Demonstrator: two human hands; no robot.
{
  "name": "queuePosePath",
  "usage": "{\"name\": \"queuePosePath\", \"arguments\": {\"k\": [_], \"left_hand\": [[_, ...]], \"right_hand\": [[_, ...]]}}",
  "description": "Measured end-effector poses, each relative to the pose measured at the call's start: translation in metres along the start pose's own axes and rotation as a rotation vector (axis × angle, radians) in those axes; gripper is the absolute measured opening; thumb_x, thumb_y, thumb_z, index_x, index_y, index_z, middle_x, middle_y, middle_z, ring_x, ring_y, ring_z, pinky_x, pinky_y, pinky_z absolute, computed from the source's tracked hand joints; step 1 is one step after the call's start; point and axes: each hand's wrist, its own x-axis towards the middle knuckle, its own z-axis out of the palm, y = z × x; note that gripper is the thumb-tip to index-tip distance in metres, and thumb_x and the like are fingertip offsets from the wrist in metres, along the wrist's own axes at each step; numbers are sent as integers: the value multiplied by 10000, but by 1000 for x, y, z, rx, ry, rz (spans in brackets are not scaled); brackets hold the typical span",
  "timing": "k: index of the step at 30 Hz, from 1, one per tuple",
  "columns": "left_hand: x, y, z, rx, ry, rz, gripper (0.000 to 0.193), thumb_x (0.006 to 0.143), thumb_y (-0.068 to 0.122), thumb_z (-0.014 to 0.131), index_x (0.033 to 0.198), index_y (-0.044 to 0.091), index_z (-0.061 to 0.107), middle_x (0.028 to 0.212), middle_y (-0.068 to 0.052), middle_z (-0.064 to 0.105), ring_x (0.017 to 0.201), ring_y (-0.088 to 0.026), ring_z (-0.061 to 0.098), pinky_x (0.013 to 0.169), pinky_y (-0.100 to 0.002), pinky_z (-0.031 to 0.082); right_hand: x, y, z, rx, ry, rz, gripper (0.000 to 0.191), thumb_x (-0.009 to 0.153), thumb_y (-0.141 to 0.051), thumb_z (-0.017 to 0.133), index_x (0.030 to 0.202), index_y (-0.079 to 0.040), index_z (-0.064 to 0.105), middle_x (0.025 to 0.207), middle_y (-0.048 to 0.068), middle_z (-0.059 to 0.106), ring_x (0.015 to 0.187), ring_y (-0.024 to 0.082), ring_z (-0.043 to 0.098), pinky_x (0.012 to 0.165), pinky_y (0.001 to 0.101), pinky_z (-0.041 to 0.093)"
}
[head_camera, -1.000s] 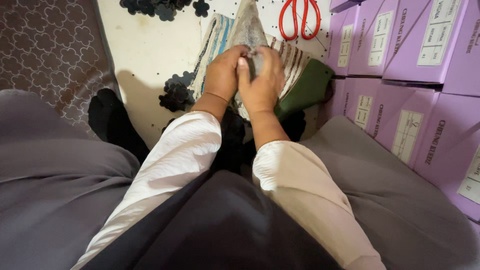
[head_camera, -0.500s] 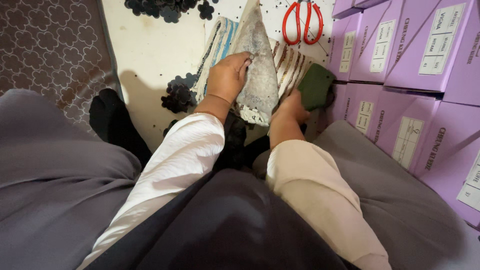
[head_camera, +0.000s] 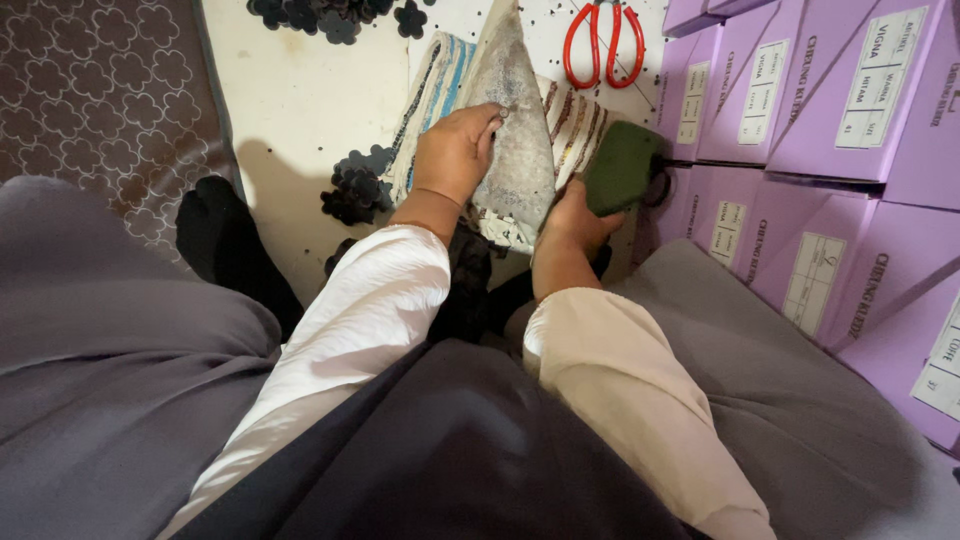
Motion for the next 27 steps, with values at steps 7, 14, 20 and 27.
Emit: {"name": "queuePosePath", "arguments": {"k": [7,14,20,27], "left_hand": [[3,1,-4,-3,-5,-10,143,946,167,704,1078,137,750,1014,-115,752,898,-346,709,779,-424,572],[6,3,-10,24,-15,-19,148,937,179,706,1073,134,745,992,-117,749,889,-352,703,772,-441,561],[6,3,-10,-26,-22,-28,152,944,156,700,1088,132,740,1050,-107,752,925,-332,713,806,-406,578],[6,6,-11,-7,-19,-35,163,928,150,709,1084,126,750,1038,-113,754,921,-341,711,810,-415,574]], "right_hand": [[3,-4,-2,30,-27,30,902,688,-180,793,1471,-8,380,1388,186,561,1206,315,605,1041,409,471],[-5,-8,7,42,-41,40,902,679,-183,798,1465,-11,391,1373,179,571,1193,310,607,1028,410,475],[-5,-7,8,51,-58,50,902,671,-185,803,1460,-14,400,1360,174,579,1181,306,609,1017,410,479],[-3,-6,4,63,-75,58,902,661,-187,808,1454,-18,412,1345,167,588,1167,301,611,1003,411,484]]}}
